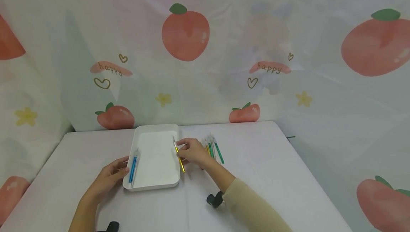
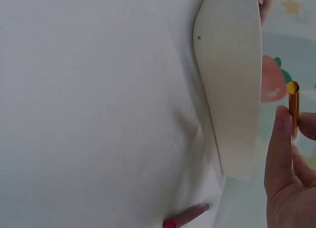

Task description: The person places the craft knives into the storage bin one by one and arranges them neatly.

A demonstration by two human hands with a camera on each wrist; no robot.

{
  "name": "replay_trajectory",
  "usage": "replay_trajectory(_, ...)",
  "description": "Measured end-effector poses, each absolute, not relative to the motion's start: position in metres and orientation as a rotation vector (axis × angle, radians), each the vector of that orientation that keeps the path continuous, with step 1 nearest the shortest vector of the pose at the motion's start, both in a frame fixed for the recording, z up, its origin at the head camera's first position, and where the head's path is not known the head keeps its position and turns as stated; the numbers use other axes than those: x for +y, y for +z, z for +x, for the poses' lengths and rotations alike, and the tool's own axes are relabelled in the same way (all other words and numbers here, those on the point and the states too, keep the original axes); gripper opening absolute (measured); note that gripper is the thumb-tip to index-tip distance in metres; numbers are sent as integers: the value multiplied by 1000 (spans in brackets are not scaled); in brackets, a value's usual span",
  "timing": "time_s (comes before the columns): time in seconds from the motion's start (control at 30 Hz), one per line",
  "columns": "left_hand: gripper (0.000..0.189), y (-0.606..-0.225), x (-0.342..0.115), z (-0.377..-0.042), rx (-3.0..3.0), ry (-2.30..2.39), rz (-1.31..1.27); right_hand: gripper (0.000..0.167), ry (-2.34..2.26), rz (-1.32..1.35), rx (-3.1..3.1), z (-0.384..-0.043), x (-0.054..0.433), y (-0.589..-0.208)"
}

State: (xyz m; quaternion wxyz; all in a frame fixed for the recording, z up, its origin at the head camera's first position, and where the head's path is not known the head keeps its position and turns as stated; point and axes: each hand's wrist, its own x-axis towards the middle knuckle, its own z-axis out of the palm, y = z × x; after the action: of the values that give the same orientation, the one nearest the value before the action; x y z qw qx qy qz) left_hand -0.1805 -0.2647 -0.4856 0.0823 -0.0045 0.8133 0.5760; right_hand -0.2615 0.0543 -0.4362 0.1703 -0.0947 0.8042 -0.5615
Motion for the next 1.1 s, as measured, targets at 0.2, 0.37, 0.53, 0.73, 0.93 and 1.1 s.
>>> replay_trajectory(0.2,65,-485,-265,-179,2432,1717,-6,38,-1638,-276,2224,-260,39,-437)
replay_trajectory(0.37,65,-484,-265,-178,2445,1702,-11,40,-1676,-283,2166,-258,23,-436)
replay_trajectory(0.53,65,-483,-266,-178,2457,1691,-11,41,-1716,-264,2101,-252,8,-435)
replay_trajectory(0.73,65,-483,-266,-177,2446,1693,-23,40,-1748,-230,2058,-249,-6,-440)
replay_trajectory(0.93,65,-484,-266,-177,2443,1694,-17,39,-1786,-174,2024,-246,-16,-445)
replay_trajectory(1.1,64,-483,-265,-178,2460,1691,13,38,-1798,-131,2017,-247,-22,-448)
